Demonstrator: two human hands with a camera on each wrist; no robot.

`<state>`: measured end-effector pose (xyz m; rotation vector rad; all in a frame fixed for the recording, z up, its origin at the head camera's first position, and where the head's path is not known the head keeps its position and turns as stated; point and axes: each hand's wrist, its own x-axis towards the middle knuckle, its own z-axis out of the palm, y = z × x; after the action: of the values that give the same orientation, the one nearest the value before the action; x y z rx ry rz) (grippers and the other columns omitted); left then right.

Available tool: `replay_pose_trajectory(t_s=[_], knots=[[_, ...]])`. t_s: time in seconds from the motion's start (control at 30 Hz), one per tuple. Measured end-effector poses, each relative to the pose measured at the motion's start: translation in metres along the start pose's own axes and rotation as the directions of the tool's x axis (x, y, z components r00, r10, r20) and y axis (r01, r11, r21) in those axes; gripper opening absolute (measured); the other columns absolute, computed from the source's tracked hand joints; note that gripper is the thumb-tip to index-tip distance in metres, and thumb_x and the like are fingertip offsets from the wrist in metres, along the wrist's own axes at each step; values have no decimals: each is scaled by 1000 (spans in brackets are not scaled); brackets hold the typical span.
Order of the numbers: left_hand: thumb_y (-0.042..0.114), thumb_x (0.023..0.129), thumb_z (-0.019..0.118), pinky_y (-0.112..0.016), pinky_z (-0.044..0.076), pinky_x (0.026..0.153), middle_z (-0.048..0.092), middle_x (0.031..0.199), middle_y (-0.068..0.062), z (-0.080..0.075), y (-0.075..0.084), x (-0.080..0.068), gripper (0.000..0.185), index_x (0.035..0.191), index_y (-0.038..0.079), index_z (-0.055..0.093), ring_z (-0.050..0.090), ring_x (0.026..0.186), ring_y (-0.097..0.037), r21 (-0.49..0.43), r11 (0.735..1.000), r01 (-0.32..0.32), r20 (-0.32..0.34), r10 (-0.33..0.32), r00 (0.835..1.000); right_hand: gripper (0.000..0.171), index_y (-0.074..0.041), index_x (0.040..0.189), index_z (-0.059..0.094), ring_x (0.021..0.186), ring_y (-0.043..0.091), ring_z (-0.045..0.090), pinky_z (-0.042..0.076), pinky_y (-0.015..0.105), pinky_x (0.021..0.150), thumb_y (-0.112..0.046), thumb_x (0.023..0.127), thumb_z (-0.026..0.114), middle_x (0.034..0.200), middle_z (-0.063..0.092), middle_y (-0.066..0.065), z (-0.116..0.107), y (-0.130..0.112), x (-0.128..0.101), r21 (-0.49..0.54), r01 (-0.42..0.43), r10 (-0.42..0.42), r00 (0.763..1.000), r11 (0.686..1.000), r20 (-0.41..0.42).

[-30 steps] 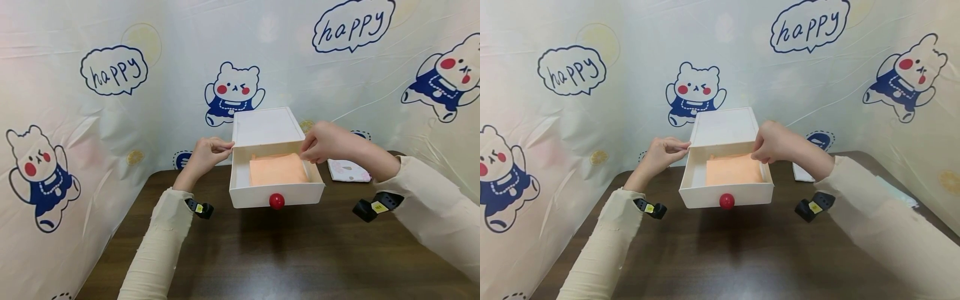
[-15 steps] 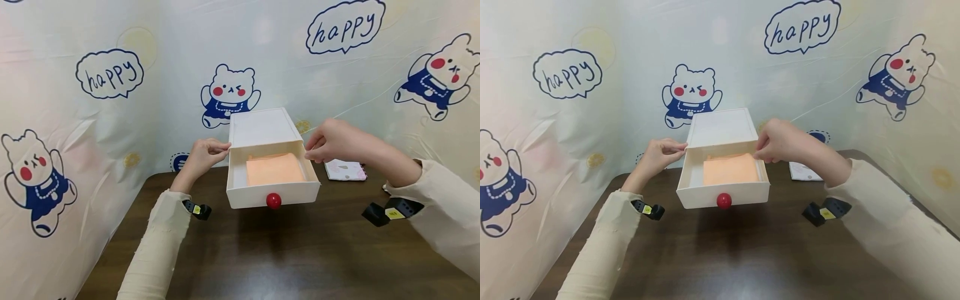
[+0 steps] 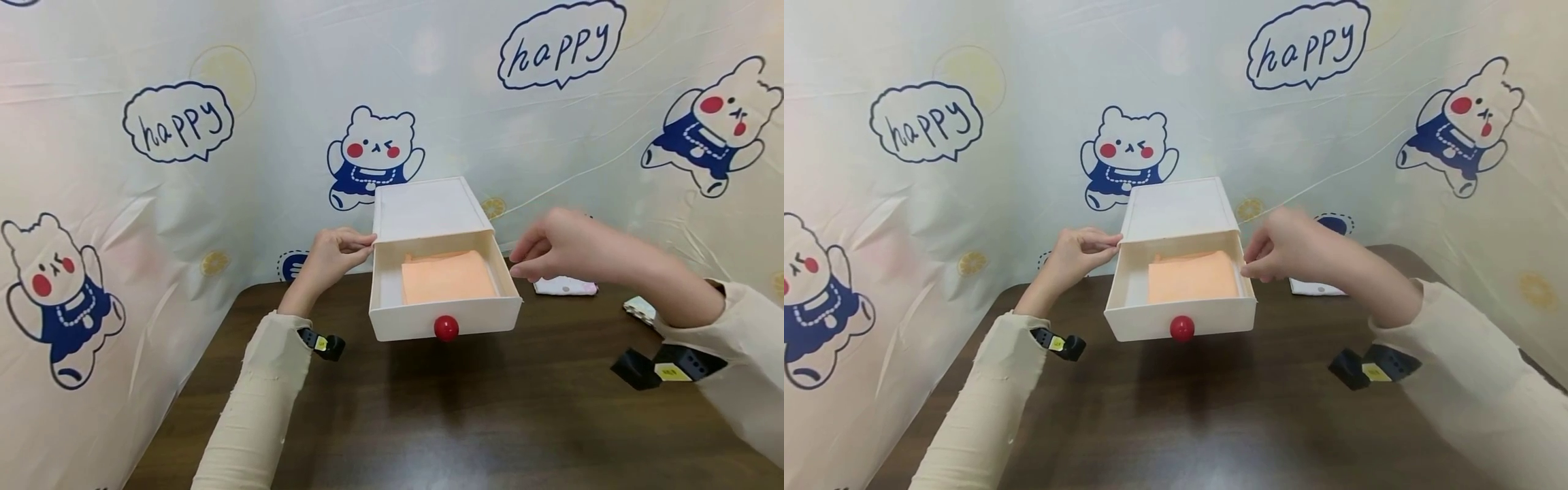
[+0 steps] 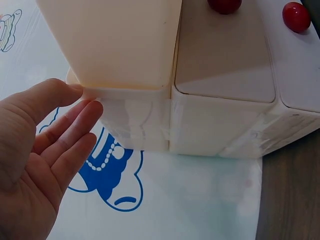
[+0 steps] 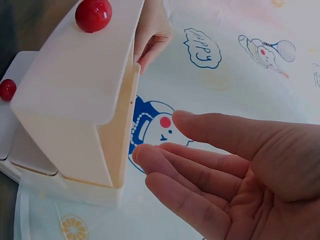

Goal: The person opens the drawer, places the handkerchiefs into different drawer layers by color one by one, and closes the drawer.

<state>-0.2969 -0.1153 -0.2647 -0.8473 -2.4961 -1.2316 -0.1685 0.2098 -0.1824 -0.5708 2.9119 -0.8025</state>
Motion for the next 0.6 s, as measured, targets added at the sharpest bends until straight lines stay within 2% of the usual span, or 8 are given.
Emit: replay_pose_trajectory(t_s=[0.13, 0.37, 0.6], knots=[[8, 83, 67, -27, 52, 77, 64, 96, -7, 0, 0, 0, 26, 109, 6, 67, 61, 85, -17, -5, 1000, 3, -3, -3, 1000, 23, 1, 97, 69, 68, 14, 64, 55, 31, 62, -14, 80, 70, 82, 69, 6, 4, 1, -5, -1, 5, -5, 1000, 1000, 20], [8, 83, 68, -25, 52, 77, 64, 96, -6, 0, 0, 0, 26, 109, 6, 67, 61, 84, -16, -6, 1000, 12, -8, -12, 1000, 23, -1, 96, 70, 67, 13, 62, 53, 28, 58, -17, 79, 71, 79, 68, 2, 9, 2, -13, -8, 43, -43, 999, 999, 6], [7, 83, 67, -26, 53, 76, 64, 95, -7, 0, -1, 0, 26, 108, 5, 67, 61, 84, -17, -7, 1000, 5, -9, -5, 1000, 28, 0, 98, 69, 68, 12, 63, 55, 28, 62, -20, 79, 72, 84, 68, 4, 16, 1, -14, 51, 70, -75, 994, 996, 84]])
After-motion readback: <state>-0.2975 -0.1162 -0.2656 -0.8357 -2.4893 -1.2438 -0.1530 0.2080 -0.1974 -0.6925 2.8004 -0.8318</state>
